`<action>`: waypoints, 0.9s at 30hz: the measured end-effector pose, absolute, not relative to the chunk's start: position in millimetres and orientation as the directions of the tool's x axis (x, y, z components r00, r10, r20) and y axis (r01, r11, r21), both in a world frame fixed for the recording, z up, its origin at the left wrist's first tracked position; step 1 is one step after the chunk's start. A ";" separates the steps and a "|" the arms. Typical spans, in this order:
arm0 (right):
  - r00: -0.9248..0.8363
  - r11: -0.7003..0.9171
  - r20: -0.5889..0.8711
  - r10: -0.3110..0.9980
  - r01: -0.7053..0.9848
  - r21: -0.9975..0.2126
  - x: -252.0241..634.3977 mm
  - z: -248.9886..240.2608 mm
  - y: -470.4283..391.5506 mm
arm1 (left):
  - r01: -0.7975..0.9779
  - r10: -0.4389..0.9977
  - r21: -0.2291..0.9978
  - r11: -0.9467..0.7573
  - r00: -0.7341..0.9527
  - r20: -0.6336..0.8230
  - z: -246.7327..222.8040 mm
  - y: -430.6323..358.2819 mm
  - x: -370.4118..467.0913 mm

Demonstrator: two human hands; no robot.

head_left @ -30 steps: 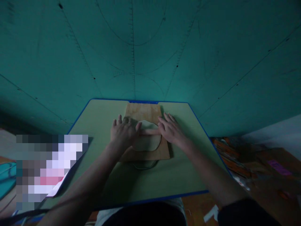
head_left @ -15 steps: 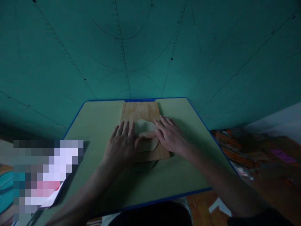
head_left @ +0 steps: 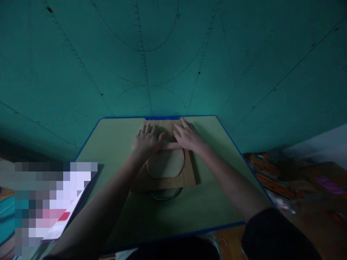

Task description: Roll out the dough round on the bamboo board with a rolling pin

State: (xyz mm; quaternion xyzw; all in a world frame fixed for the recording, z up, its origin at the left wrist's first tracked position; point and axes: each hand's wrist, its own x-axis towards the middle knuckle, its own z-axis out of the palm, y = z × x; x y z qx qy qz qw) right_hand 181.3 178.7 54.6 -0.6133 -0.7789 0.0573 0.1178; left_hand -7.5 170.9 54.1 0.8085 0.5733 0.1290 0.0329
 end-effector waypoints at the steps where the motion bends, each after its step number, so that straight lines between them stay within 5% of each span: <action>1: -0.231 0.250 0.107 0.967 0.941 -0.229 181.4 55.5 170.1 | 0.915 0.927 0.191 -0.355 0.319 0.196 53.4 162.5 -8.8; 9: -0.446 0.466 0.146 0.883 0.871 -0.157 189.7 54.3 68.0 | 0.830 0.808 0.008 -0.558 0.540 0.236 40.0 61.6 -33.0; 20: -0.203 0.191 -0.019 0.979 0.948 -0.255 170.6 62.3 170.0 | 0.913 0.911 0.060 -0.404 0.395 0.122 56.7 162.4 -12.1; 27: -0.326 0.351 0.158 0.932 0.922 -0.166 177.4 50.4 83.2 | 0.893 0.851 -0.036 -0.448 0.438 0.289 37.5 75.2 -24.4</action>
